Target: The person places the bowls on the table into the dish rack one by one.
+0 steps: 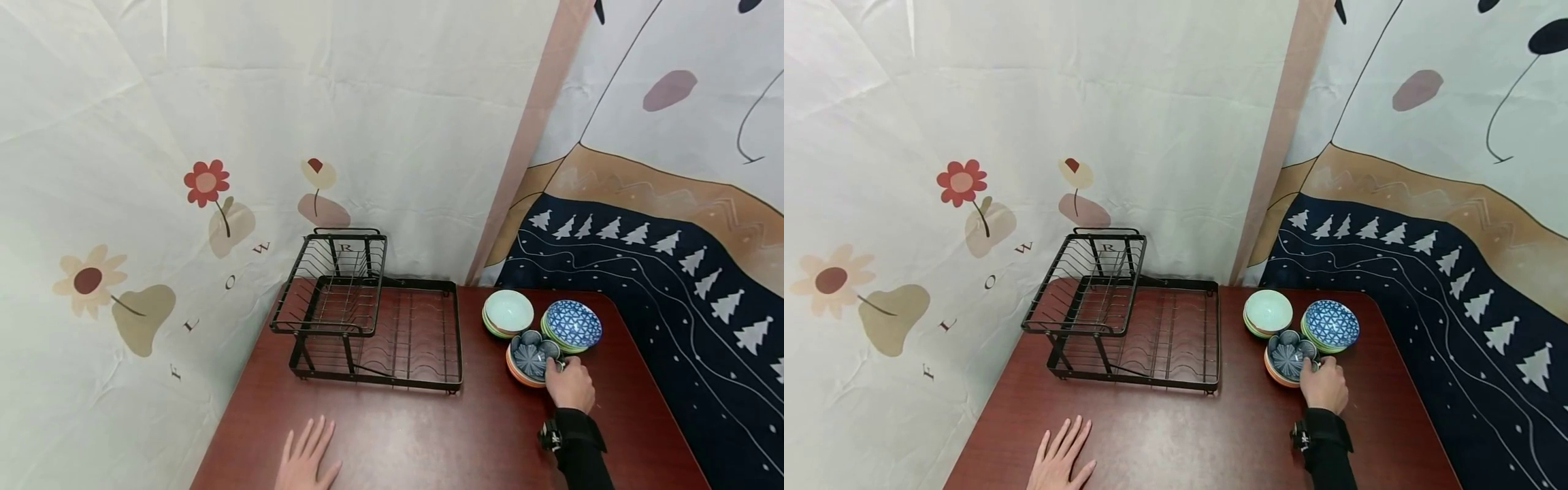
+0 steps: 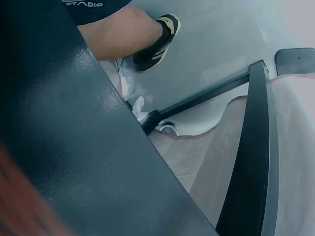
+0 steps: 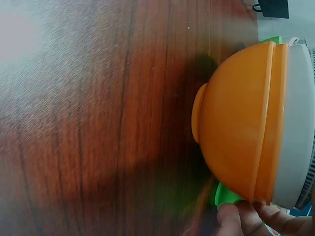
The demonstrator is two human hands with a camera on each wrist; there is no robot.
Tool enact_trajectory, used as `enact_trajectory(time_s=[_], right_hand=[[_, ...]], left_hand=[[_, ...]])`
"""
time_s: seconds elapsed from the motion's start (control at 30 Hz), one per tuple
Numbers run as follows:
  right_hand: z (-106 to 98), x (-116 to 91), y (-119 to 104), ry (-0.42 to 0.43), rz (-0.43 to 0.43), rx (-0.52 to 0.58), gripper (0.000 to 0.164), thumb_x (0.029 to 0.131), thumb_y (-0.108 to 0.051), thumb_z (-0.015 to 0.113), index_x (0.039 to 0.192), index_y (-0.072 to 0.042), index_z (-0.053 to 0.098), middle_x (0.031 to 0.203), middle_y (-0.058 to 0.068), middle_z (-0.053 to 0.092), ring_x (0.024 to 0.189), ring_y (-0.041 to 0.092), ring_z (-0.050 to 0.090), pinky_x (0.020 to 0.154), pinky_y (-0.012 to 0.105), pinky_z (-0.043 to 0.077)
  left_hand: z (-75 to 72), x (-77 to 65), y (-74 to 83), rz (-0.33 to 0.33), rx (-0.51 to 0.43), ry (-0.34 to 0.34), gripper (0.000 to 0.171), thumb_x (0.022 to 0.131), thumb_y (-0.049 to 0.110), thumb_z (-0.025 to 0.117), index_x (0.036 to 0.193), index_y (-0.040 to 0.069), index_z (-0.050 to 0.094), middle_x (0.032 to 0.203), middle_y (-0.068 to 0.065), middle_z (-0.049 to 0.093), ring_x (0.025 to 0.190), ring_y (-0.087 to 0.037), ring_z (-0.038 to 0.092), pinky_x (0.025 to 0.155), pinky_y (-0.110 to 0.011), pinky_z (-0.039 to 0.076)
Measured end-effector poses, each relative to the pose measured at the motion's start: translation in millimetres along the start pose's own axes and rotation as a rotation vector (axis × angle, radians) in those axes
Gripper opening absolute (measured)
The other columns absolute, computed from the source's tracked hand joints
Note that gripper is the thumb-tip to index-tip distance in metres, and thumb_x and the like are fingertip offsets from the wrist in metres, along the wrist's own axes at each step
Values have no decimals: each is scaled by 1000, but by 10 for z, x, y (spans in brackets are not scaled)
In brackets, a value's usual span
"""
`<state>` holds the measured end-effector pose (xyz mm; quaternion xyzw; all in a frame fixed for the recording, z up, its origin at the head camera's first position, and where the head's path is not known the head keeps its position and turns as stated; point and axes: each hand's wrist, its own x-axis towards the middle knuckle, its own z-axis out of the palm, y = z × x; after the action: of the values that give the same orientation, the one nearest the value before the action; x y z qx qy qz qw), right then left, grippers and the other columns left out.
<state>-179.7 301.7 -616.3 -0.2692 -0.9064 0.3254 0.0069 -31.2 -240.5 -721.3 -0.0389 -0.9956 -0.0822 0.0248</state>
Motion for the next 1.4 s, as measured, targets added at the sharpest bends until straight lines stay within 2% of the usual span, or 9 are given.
enact_trajectory(time_s=[0.23,0.53,0.73,0.97,1.03,1.13,1.23,1.33,1.4], right_hand=[[3,38,-53,5,16,-64,54,111,-24,49,155,7,48,144,46,54,122,64,58,103,74,48],[-14,60,-134,40,-11,-228,47,113,-22,53,151,5,53,130,43,64,106,56,67,84,61,54],[-46,59,-191,113,-59,-263,41,112,-18,55,145,7,56,119,43,68,95,54,69,75,58,53],[-60,27,-191,139,-84,-210,43,114,-17,51,150,5,53,127,45,65,104,60,67,87,67,53],[-70,16,-189,152,-103,-196,43,114,-17,49,151,6,53,126,46,65,104,61,66,88,68,53],[-96,-7,-195,157,-107,-164,44,115,-17,47,151,7,52,129,47,64,108,63,65,93,70,52],[-137,-28,-190,165,-107,-118,44,115,-17,47,149,9,52,133,47,62,112,65,63,96,72,51],[-185,-60,-183,192,-122,-62,43,115,-18,47,147,10,54,135,47,62,114,67,62,97,74,49],[-211,-76,-170,222,-139,-31,42,114,-18,48,145,10,56,133,47,63,113,68,61,95,75,48]], left_hand=[[92,-32,-30,41,75,121,71,93,70,72,152,32,66,158,5,66,148,-24,58,128,-48,24],[38,-17,-9,15,31,77,69,97,70,68,156,36,62,161,5,64,150,-25,56,129,-52,29],[60,-26,-21,27,45,112,69,96,71,68,154,34,64,160,6,65,148,-23,56,140,-38,2],[76,-14,-36,47,48,147,70,94,68,72,153,32,66,158,5,66,147,-24,60,126,-54,31],[83,-11,-43,58,52,176,71,91,68,74,151,30,68,157,5,67,146,-24,61,131,-51,24],[97,-13,-54,74,62,208,72,89,68,76,149,30,69,156,5,68,144,-25,61,141,-39,-4],[107,-18,-61,78,56,214,72,89,68,76,149,29,69,155,5,68,143,-25,62,136,-26,-22],[92,-19,-49,63,53,179,71,91,68,75,150,30,68,157,5,67,145,-24,61,141,-43,2],[79,-19,-42,47,44,145,71,92,68,74,151,30,68,158,5,66,147,-25,60,132,-51,20]])
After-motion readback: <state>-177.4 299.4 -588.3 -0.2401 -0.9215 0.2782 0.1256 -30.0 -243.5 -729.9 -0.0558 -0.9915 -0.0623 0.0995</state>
